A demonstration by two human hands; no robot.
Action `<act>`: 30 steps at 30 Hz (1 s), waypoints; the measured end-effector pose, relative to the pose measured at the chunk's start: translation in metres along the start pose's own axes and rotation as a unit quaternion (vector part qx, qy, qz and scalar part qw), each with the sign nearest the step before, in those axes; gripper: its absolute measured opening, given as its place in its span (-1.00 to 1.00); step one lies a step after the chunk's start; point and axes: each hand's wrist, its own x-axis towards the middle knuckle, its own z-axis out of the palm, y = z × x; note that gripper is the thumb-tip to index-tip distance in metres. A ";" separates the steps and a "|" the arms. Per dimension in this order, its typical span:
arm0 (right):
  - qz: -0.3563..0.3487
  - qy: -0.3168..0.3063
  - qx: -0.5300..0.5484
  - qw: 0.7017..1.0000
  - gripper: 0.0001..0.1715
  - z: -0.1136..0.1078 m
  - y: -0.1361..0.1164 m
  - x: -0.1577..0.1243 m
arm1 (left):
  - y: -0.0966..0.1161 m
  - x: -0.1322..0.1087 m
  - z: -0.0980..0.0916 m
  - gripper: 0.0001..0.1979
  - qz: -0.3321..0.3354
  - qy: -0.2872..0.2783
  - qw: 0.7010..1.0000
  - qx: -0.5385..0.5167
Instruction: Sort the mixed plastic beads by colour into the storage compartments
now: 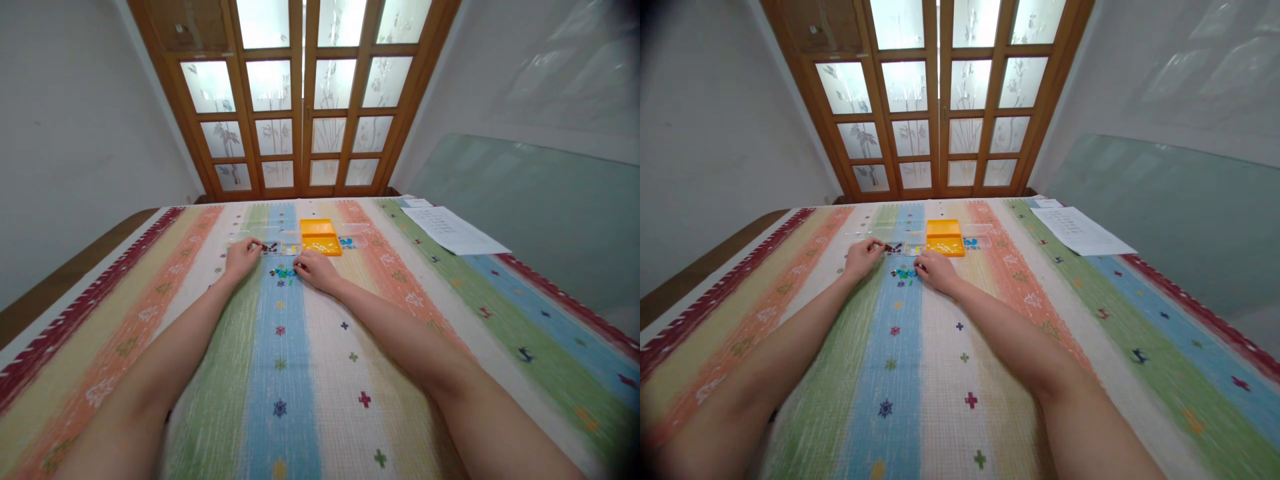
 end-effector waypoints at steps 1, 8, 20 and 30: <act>-0.004 -0.002 -0.005 1.000 -0.89 0.000 0.000 0.000 | -0.002 0.002 0.000 -0.70 -0.009 0.006 1.000 0.004; -0.022 -0.013 -0.030 0.999 -0.85 0.001 -0.001 -0.001 | -0.006 0.006 0.002 -0.73 -0.043 0.001 0.998 0.037; -0.071 -0.054 -0.074 0.993 -0.79 -0.003 -0.010 0.002 | 0.003 0.013 0.016 -0.75 -0.025 0.039 0.999 0.023; -0.068 -0.098 -0.094 0.988 -0.74 0.010 -0.035 0.039 | -0.001 -0.005 0.010 -0.71 0.034 0.007 0.999 0.026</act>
